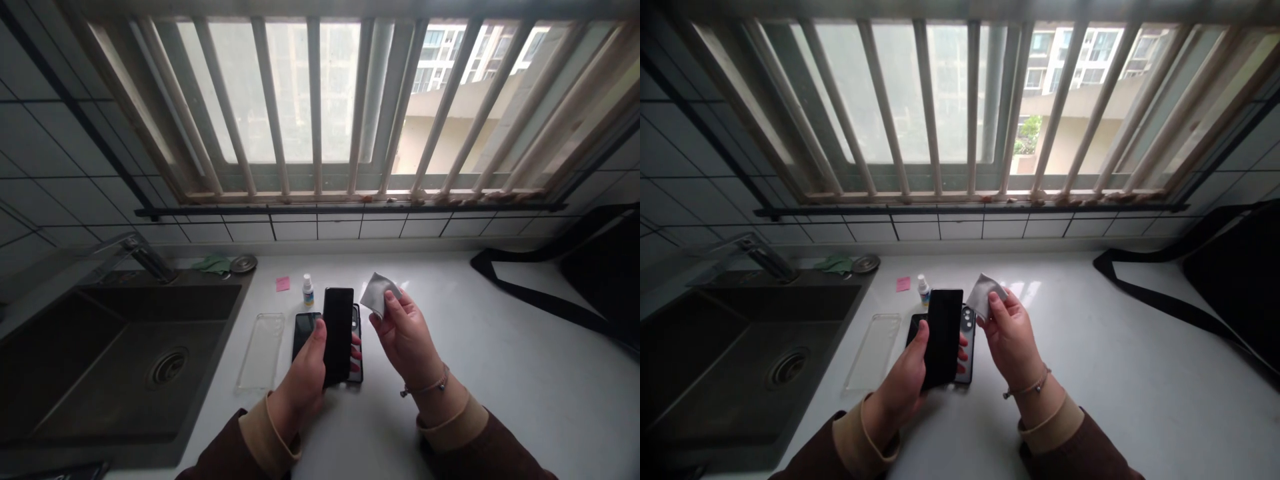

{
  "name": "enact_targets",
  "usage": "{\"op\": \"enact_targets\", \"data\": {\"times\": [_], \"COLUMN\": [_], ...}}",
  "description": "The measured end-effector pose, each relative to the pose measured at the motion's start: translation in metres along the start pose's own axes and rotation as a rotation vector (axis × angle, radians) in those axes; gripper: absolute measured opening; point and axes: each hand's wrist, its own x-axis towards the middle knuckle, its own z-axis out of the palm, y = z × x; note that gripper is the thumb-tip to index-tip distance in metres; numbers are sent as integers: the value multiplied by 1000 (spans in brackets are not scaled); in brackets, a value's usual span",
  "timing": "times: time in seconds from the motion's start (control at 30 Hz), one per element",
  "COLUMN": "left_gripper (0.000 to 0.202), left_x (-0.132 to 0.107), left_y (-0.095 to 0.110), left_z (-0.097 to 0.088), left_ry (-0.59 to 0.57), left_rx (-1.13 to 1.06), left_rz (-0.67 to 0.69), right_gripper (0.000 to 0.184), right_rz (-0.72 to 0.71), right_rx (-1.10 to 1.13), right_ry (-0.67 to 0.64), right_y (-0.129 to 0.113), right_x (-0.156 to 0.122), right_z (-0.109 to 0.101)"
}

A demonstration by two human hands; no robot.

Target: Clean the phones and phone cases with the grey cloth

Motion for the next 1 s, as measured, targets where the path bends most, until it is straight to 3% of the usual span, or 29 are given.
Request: {"op": "enact_targets", "data": {"times": [0.17,0.37,0.47,0.63,0.83,1.0], "left_gripper": [66,63,65,71,72,73], "left_x": [-4,-5,-3,-1,0,1], "left_y": [1,12,12,10,15,16], "left_z": [-8,-16,-19,-21,-24,-28], "left_ry": [-74,-136,-112,-84,-43,-82], "left_rx": [481,1017,1210,1341,1482,1498], "left_rz": [329,626,701,748,836,837], "right_gripper": [35,45,46,42,36,39], "right_rz": [117,151,103,31,93,140], "right_rx": [37,32,-37,-106,-143,-154], "right_ry": [-239,-315,-292,-184,-153,-112], "right_y": [-8,-12,-9,-2,-2,-4], "right_x": [-15,-22,-20,-11,-4,-2], "right_z": [4,2,0,-4,-7,-4]}}
